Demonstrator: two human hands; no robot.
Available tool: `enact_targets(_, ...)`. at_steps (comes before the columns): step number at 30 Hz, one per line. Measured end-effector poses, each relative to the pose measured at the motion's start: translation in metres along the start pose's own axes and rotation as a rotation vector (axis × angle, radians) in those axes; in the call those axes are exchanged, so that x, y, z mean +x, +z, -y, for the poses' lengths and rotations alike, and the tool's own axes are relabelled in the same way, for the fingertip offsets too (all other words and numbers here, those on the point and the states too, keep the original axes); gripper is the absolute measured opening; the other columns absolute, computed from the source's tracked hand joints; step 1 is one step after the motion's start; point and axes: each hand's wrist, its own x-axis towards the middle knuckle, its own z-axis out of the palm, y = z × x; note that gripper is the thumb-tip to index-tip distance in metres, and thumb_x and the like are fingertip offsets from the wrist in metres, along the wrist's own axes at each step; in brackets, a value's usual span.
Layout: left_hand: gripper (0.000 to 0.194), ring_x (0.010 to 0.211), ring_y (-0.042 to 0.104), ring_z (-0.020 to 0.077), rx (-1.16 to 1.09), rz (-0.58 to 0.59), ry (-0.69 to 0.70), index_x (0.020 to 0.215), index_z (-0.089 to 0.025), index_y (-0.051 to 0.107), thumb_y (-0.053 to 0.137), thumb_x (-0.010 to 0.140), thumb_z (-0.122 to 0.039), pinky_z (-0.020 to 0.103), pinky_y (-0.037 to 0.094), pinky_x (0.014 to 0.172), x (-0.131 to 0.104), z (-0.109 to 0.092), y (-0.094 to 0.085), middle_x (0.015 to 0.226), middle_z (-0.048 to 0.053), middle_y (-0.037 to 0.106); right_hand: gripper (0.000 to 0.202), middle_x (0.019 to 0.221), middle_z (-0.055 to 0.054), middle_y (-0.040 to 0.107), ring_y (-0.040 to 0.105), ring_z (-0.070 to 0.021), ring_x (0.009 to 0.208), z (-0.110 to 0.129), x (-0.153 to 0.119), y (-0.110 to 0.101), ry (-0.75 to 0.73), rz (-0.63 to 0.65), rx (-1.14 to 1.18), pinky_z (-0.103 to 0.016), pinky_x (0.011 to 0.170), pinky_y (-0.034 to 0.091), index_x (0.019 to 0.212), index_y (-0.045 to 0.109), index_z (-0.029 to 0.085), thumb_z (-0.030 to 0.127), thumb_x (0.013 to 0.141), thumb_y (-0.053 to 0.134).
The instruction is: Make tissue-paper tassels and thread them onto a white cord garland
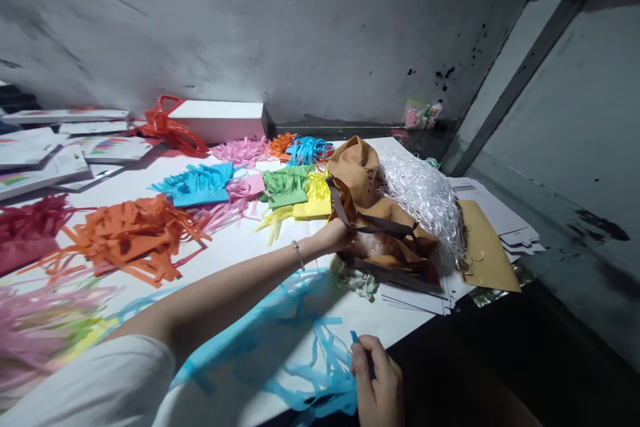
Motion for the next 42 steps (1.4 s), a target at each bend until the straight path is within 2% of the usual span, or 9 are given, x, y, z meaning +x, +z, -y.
enact_targets(2, 0.016, 0.071, 0.062, 0.0166, -0.079, 0.028, -0.027, 0.088, -0.010, 0.071, 0.056, 0.085, -0.016, 0.024, 0.052, 0.066, -0.022, -0.011, -0.009, 0.076, 0.006, 0.070, 0.026, 0.066, 0.001, 0.062, 0.060, -0.0119, 0.056, 0.001, 0.002, -0.005, -0.022, -0.015, -0.020, -0.018, 0.058, 0.048, 0.089, 0.067, 0.022, 0.038, 0.098, 0.048)
enact_targets(4, 0.022, 0.061, 0.059, 0.0127, -0.159, 0.072, -0.064, 0.089, -0.010, 0.070, 0.053, 0.090, -0.024, 0.020, 0.049, 0.057, -0.054, -0.024, -0.016, 0.071, 0.004, 0.068, 0.023, 0.069, 0.000, 0.065, 0.062, -0.0119, 0.058, 0.007, 0.007, -0.011, -0.079, -0.038, -0.044, -0.017, 0.058, 0.049, 0.094, 0.068, 0.021, 0.034, 0.098, 0.049)
enact_targets(8, 0.034, 0.055, 0.055, 0.0089, -0.521, 0.132, -0.164, 0.094, -0.010, 0.066, 0.052, 0.094, -0.041, 0.018, 0.046, 0.050, -0.125, -0.058, -0.024, 0.074, 0.004, 0.067, 0.014, 0.076, -0.001, 0.069, 0.066, -0.0115, 0.063, 0.035, 0.023, -0.015, -0.281, -0.062, -0.070, -0.017, 0.063, 0.051, 0.098, 0.066, 0.021, 0.023, 0.097, 0.053)
enact_targets(11, 0.040, 0.054, 0.054, 0.0080, -0.703, 0.087, -0.214, 0.091, -0.011, 0.066, 0.056, 0.092, -0.050, 0.017, 0.046, 0.049, -0.163, -0.080, -0.032, 0.073, 0.004, 0.065, 0.012, 0.079, -0.002, 0.070, 0.068, -0.0117, 0.070, 0.060, 0.033, -0.007, -0.397, 0.002, -0.071, -0.017, 0.069, 0.052, 0.095, 0.064, 0.020, 0.017, 0.096, 0.053)
enact_targets(15, 0.040, 0.052, 0.053, 0.0076, -0.695, -0.005, -0.203, 0.086, -0.011, 0.065, 0.057, 0.092, -0.050, 0.016, 0.044, 0.048, -0.193, -0.090, -0.044, 0.067, 0.003, 0.062, 0.012, 0.080, -0.003, 0.069, 0.068, -0.0122, 0.072, 0.079, 0.033, 0.009, -0.480, 0.121, -0.097, -0.018, 0.072, 0.051, 0.095, 0.063, 0.018, 0.014, 0.096, 0.052)
enact_targets(21, 0.016, 0.060, 0.057, 0.0090, -0.500, -0.116, -0.110, 0.088, -0.012, 0.066, 0.053, 0.092, -0.021, 0.017, 0.045, 0.055, -0.224, -0.084, -0.054, 0.074, 0.005, 0.067, 0.013, 0.077, -0.002, 0.069, 0.067, -0.0124, 0.068, 0.092, 0.023, 0.020, -0.497, 0.230, -0.136, -0.019, 0.067, 0.049, 0.091, 0.064, 0.018, 0.015, 0.095, 0.052)
enact_targets(25, 0.018, 0.066, 0.059, 0.0106, -0.378, -0.140, -0.025, 0.091, -0.014, 0.066, 0.048, 0.091, -0.011, 0.017, 0.045, 0.059, -0.238, -0.083, -0.058, 0.079, 0.006, 0.069, 0.016, 0.074, -0.001, 0.068, 0.066, -0.0116, 0.065, 0.103, 0.023, 0.024, -0.457, 0.278, -0.135, -0.018, 0.064, 0.048, 0.087, 0.064, 0.018, 0.017, 0.095, 0.051)
enact_targets(36, 0.019, 0.075, 0.062, 0.0142, -0.147, -0.202, -0.006, 0.095, -0.016, 0.063, 0.044, 0.097, -0.016, 0.021, 0.047, 0.067, -0.258, -0.082, -0.055, 0.086, 0.007, 0.069, 0.020, 0.071, 0.000, 0.064, 0.061, -0.0122, 0.063, 0.110, 0.016, 0.030, -0.442, 0.418, -0.167, -0.021, 0.061, 0.045, 0.084, 0.063, 0.019, 0.020, 0.096, 0.047)
enact_targets(42, 0.020, 0.074, 0.062, 0.0137, -0.205, -0.165, 0.005, 0.095, -0.016, 0.062, 0.042, 0.096, -0.014, 0.021, 0.047, 0.066, -0.265, -0.086, -0.057, 0.086, 0.007, 0.070, 0.020, 0.069, 0.000, 0.063, 0.060, -0.0130, 0.062, 0.111, 0.013, 0.031, -0.436, 0.452, -0.195, -0.022, 0.060, 0.044, 0.082, 0.063, 0.019, 0.020, 0.095, 0.047)
